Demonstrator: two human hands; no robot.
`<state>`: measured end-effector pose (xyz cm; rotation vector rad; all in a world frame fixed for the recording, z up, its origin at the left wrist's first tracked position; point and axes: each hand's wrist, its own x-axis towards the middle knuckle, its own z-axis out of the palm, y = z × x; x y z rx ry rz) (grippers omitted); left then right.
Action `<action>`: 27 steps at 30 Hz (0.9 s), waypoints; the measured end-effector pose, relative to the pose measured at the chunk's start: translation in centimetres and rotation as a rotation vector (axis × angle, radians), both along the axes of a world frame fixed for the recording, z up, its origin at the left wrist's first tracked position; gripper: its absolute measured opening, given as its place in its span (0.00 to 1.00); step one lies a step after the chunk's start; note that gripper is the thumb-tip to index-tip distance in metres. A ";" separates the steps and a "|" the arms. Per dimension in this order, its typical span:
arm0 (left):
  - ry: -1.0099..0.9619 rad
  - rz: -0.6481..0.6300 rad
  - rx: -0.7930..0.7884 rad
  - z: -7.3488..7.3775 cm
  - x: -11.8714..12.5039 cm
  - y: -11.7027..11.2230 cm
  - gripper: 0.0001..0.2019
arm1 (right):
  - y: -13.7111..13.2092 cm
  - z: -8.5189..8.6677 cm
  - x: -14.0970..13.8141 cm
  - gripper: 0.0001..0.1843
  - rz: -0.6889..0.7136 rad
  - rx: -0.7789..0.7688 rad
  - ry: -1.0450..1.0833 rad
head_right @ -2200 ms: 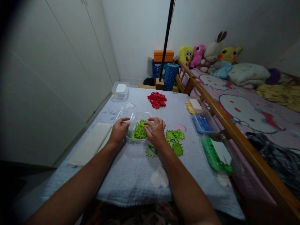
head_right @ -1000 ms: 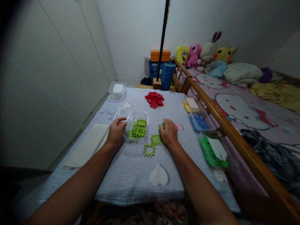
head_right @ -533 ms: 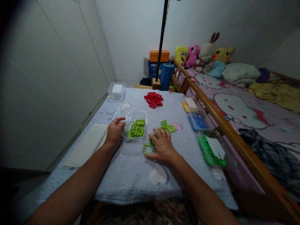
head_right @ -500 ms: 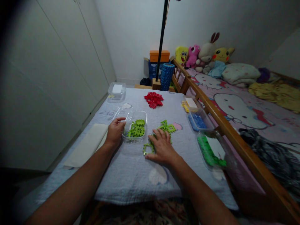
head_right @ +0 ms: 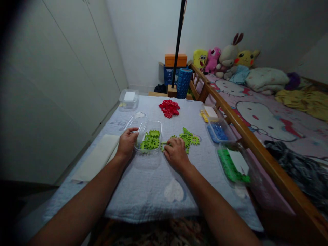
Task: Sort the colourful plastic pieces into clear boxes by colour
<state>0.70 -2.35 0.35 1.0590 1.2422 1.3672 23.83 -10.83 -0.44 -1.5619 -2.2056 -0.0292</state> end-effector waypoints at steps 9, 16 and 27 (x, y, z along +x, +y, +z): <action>-0.017 -0.005 -0.001 -0.4 0.0 0.2 0.18 | -0.6 0.1 0.1 0.08 0.016 0.006 0.016; -0.025 -0.016 -0.008 -0.3 0.0 0.1 0.18 | -0.5 0.7 0.8 0.06 -0.035 0.000 0.149; -0.035 -0.028 -0.018 -0.4 0.0 0.2 0.19 | 1.5 4.9 -1.3 0.08 -0.054 0.102 0.373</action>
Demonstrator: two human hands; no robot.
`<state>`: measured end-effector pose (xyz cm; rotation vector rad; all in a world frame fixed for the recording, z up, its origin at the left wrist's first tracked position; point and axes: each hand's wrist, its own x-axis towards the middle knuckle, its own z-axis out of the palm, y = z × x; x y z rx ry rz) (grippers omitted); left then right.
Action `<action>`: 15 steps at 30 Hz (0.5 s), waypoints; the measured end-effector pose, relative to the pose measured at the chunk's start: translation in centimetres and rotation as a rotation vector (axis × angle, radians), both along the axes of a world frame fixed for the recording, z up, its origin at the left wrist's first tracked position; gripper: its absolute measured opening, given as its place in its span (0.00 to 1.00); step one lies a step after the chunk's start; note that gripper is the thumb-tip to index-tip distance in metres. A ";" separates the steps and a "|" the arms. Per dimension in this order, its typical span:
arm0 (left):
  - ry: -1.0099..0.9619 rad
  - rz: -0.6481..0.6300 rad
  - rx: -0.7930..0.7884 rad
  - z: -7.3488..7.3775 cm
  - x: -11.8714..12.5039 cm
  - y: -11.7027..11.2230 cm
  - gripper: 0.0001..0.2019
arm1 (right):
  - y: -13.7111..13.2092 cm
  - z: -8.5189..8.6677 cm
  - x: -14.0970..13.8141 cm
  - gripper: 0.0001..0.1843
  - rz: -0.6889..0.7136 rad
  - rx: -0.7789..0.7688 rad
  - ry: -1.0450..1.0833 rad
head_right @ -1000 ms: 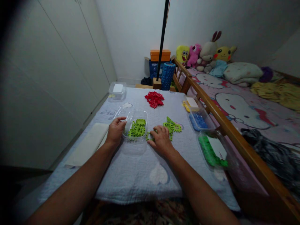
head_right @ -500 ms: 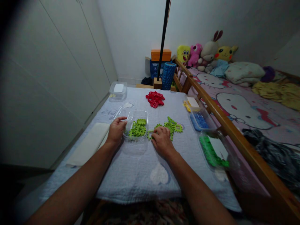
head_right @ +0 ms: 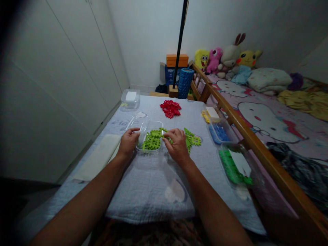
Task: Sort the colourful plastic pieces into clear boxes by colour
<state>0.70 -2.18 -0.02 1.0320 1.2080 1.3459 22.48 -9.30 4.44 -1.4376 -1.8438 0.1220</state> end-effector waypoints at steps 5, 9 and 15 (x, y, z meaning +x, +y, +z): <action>-0.022 -0.013 -0.008 0.0 0.0 0.0 0.20 | 2.0 1.1 -3.2 0.06 -0.023 -0.113 -0.221; -0.031 -0.023 0.002 -0.2 -0.1 0.1 0.20 | 3.7 1.6 -4.7 0.06 -0.007 -0.205 -0.371; -0.012 -0.022 0.011 -0.4 -0.2 0.2 0.19 | 5.4 1.2 -6.0 0.07 -0.008 -0.269 -0.434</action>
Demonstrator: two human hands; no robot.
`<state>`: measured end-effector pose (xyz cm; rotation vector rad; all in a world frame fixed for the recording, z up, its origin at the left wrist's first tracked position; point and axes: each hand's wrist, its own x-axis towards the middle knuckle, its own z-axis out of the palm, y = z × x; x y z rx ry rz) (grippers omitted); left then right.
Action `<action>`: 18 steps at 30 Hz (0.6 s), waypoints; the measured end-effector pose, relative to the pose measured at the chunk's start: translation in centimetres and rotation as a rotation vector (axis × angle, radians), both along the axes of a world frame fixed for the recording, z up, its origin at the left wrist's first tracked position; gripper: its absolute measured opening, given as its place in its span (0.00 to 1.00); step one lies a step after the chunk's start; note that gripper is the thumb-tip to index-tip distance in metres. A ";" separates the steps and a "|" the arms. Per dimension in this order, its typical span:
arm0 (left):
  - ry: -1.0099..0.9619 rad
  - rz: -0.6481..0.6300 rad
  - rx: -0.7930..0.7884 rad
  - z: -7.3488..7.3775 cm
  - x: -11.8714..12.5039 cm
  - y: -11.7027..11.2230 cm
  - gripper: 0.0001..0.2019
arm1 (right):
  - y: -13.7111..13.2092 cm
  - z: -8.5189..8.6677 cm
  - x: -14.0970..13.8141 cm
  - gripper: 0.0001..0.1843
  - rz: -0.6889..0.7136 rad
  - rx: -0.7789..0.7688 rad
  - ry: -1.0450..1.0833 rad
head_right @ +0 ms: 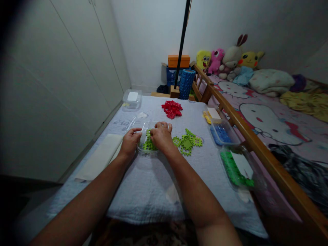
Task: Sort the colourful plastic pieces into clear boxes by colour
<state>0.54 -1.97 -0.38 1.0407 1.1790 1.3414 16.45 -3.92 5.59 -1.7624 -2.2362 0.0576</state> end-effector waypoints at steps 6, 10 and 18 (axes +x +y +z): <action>-0.005 -0.002 -0.015 0.4 0.1 -0.2 0.20 | -0.2 -0.5 1.4 0.11 -0.029 0.075 0.114; 0.012 0.008 -0.016 0.6 0.2 -0.3 0.19 | -1.2 0.3 5.0 0.13 -0.184 0.062 0.122; 0.032 0.015 -0.013 0.7 0.2 -0.4 0.20 | -4.1 -0.4 12.0 0.22 -0.464 -0.209 -0.158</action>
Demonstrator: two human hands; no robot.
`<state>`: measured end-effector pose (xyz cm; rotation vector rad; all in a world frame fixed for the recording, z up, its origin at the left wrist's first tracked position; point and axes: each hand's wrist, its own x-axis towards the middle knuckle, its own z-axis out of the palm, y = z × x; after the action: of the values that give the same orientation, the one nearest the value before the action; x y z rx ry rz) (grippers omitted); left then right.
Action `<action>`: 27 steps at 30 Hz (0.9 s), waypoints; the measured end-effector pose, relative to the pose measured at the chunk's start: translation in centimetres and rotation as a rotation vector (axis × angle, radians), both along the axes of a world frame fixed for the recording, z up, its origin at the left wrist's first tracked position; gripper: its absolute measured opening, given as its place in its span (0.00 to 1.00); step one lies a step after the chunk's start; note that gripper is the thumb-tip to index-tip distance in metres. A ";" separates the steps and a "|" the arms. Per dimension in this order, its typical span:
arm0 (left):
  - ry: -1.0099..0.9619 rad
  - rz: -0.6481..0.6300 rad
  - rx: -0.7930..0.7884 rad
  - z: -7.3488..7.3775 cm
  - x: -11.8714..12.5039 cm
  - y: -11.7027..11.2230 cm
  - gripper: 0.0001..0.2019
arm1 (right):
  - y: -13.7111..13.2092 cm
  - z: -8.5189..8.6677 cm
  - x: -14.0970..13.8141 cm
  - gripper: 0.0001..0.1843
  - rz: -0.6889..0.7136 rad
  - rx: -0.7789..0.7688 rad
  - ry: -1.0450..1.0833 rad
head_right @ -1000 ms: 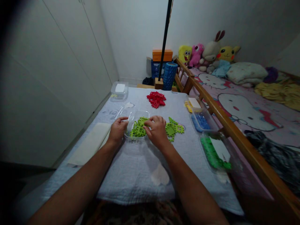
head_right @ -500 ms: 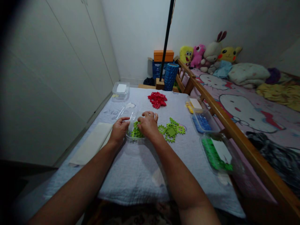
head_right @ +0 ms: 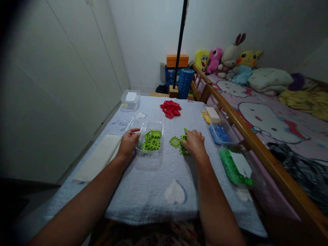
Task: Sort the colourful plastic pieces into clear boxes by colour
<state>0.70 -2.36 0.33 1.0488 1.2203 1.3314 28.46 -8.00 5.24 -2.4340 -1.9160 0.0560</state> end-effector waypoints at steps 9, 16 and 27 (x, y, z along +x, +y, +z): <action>0.001 -0.013 0.009 -0.4 -0.1 0.2 0.19 | 0.2 -1.7 0.9 0.14 0.045 0.073 0.165; -0.016 -0.001 -0.008 0.2 0.1 -0.1 0.20 | 0.4 -1.6 1.3 0.06 0.074 0.294 0.695; -0.019 -0.001 0.001 0.3 0.1 -0.1 0.20 | 0.7 0.6 -5.2 0.06 0.261 0.651 0.913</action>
<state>0.83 -2.48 0.63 1.0350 1.2054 1.3382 23.25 -7.31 5.88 -1.3595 -1.4636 0.3990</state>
